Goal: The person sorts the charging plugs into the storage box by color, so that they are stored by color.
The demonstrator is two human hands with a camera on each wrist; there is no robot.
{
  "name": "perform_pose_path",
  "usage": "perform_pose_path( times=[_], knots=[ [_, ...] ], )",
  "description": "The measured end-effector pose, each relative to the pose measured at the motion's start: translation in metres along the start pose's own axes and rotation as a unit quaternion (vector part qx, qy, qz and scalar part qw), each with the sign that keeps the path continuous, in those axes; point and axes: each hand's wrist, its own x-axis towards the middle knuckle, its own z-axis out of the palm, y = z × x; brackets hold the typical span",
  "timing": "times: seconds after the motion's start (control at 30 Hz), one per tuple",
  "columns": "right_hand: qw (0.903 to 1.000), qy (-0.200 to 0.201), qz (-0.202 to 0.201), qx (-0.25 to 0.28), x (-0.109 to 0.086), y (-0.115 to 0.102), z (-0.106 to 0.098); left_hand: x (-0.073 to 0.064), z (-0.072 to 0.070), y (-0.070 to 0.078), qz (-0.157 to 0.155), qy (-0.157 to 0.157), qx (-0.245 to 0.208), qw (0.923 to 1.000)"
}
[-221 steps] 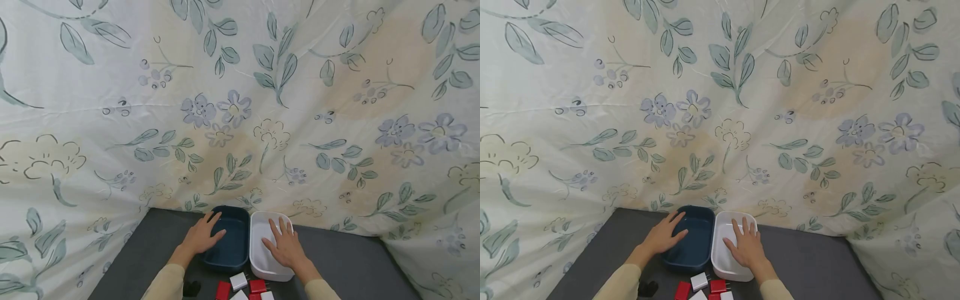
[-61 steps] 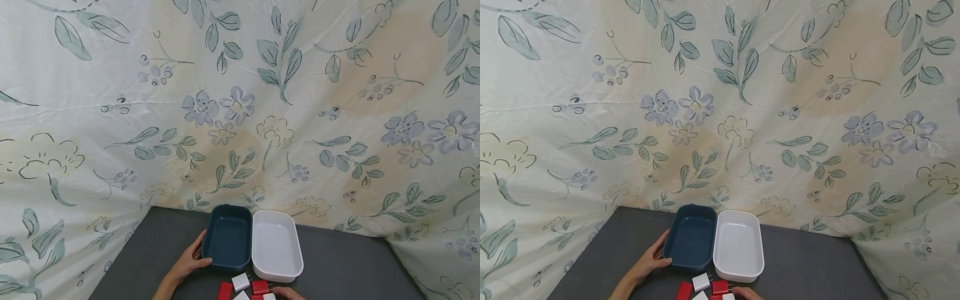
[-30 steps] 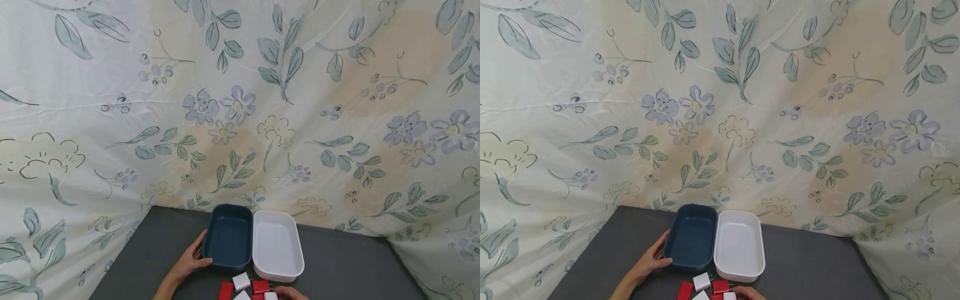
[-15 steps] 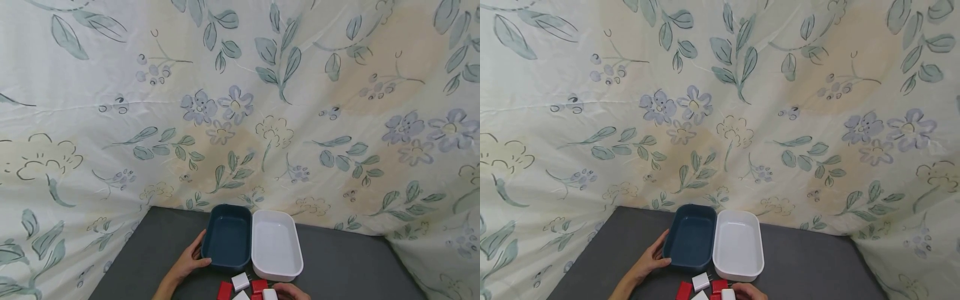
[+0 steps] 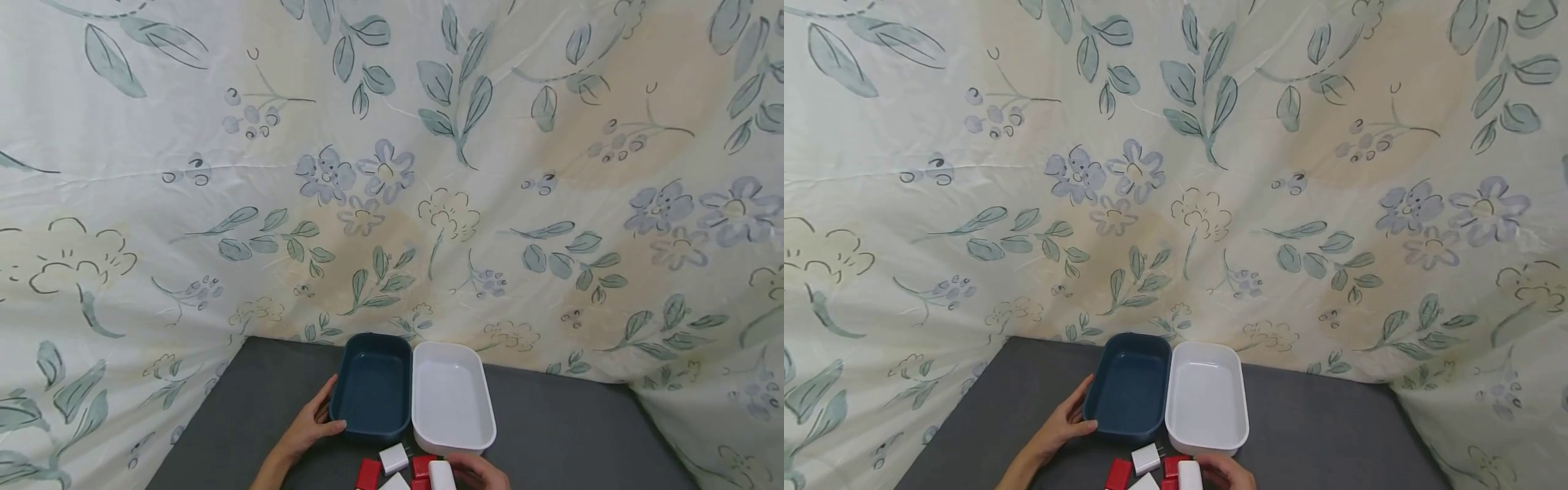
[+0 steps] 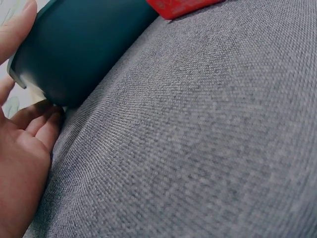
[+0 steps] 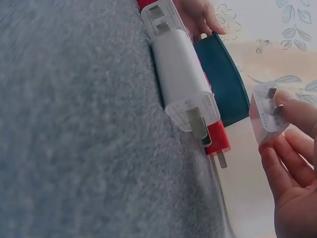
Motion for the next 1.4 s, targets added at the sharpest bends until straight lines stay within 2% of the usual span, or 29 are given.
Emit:
perform_pose_path(
  times=[0.17,0.3,0.47,0.7,0.93,1.2,1.4],
  knots=[
    [0.9987,0.045,0.012,-0.02,0.003,-0.004,0.005,0.002,0.0,0.001,0.003,-0.004,-0.004,1.0],
    [0.9965,0.076,0.013,-0.033,0.005,-0.007,0.009,0.002,-0.001,0.001,0.0,-0.001,0.019,0.9998],
    [0.9962,0.077,0.027,-0.03,0.005,-0.01,0.011,0.0,-0.001,0.0,-0.005,0.003,0.035,0.9994],
    [0.9941,0.094,0.049,-0.023,0.008,-0.011,0.014,-0.001,0.0,0.001,-0.01,0.012,0.025,0.9996],
    [0.9916,0.116,0.046,-0.034,0.012,-0.012,0.017,0.0,0.0,0.0,-0.004,0.003,0.007,1.0],
    [0.9906,0.128,0.027,-0.039,0.016,-0.015,0.018,0.0,0.0,-0.001,0.008,0.002,0.012,0.9999],
    [0.986,0.16,0.023,-0.043,0.018,-0.018,0.021,-0.002,0.001,0.001,0.006,0.003,0.007,0.9999]
  ],
)
